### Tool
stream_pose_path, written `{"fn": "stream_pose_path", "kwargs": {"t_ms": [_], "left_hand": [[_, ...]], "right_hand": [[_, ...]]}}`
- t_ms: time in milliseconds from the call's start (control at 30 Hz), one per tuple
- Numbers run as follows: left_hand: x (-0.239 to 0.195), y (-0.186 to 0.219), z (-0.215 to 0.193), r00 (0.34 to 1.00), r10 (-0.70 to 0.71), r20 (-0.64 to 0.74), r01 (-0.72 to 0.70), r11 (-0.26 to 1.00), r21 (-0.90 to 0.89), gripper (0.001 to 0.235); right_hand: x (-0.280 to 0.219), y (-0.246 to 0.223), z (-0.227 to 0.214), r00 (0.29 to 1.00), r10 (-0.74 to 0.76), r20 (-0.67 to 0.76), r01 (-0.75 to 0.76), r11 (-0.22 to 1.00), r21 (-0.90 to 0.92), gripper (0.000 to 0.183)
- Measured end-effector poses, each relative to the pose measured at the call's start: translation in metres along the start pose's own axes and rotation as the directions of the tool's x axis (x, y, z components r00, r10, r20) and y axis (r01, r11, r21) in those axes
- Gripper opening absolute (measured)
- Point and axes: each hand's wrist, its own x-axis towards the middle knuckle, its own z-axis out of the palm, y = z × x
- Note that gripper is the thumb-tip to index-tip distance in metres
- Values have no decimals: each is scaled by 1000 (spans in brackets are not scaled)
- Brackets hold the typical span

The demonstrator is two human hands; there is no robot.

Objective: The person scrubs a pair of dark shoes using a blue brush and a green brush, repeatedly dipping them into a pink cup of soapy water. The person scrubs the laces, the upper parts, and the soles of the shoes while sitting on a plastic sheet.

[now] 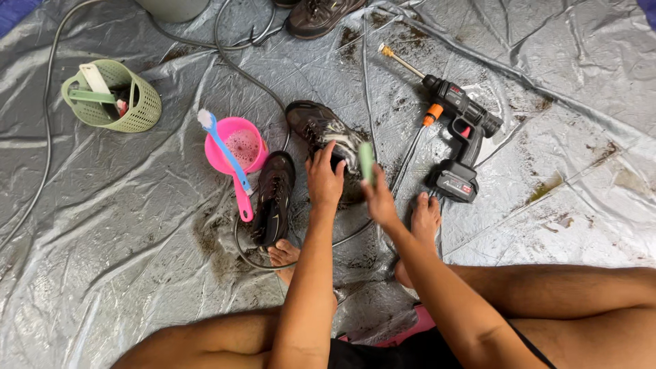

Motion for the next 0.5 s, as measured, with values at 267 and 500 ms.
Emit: {"fn": "stream_pose_path", "kwargs": {"t_ms": [267,500], "left_hand": [[0,-7,4,999,29,21,-28,999,-33,60],[1,-4,4,1000,5,-3,-5,996,-85,59]], "right_hand": [[4,15,-6,994,8,-110,-11,1000,-22,68],[-17,-12,-6,998,-26,-56,24,999,-31,67]]}}
